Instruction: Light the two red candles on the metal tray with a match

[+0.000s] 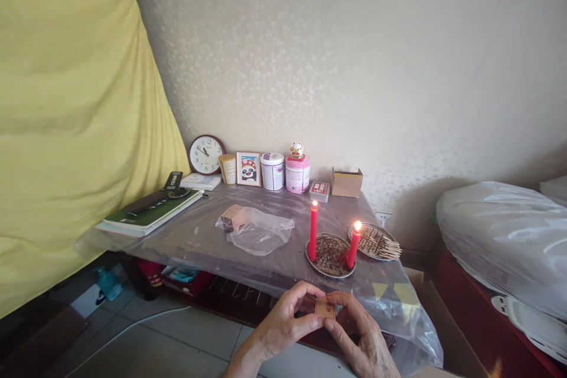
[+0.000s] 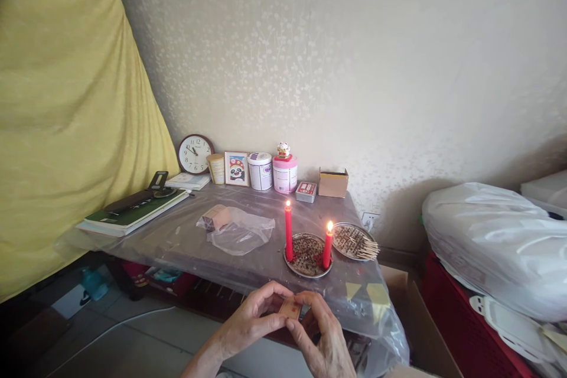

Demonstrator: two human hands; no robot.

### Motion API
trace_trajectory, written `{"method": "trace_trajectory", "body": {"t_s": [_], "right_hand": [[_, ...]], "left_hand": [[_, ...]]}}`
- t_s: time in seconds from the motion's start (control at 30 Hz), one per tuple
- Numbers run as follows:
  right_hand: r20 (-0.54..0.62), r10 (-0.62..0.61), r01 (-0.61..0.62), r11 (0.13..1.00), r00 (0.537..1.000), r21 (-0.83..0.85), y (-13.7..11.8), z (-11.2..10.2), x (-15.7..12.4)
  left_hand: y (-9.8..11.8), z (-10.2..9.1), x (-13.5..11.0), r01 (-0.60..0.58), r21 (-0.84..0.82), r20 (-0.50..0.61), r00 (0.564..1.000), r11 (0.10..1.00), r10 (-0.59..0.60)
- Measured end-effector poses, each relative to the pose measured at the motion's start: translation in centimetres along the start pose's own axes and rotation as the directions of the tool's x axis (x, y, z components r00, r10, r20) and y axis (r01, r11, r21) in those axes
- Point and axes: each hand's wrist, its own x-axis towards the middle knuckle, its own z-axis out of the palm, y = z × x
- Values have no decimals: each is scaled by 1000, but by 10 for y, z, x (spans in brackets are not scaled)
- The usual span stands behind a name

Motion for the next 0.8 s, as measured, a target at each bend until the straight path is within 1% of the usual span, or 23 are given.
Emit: {"method": "trace_trajectory", "body": {"t_s": [0.4, 0.8], "right_hand": [[12, 2, -2, 1000, 1000, 12, 0, 0, 1], [11, 4, -4, 1000, 1000, -7, -1, -1, 0]], "left_hand": [[-4, 0, 0, -7, 3, 3, 1000, 1000, 7], [0, 1, 0, -15, 5, 1, 1000, 1000, 15]]}}
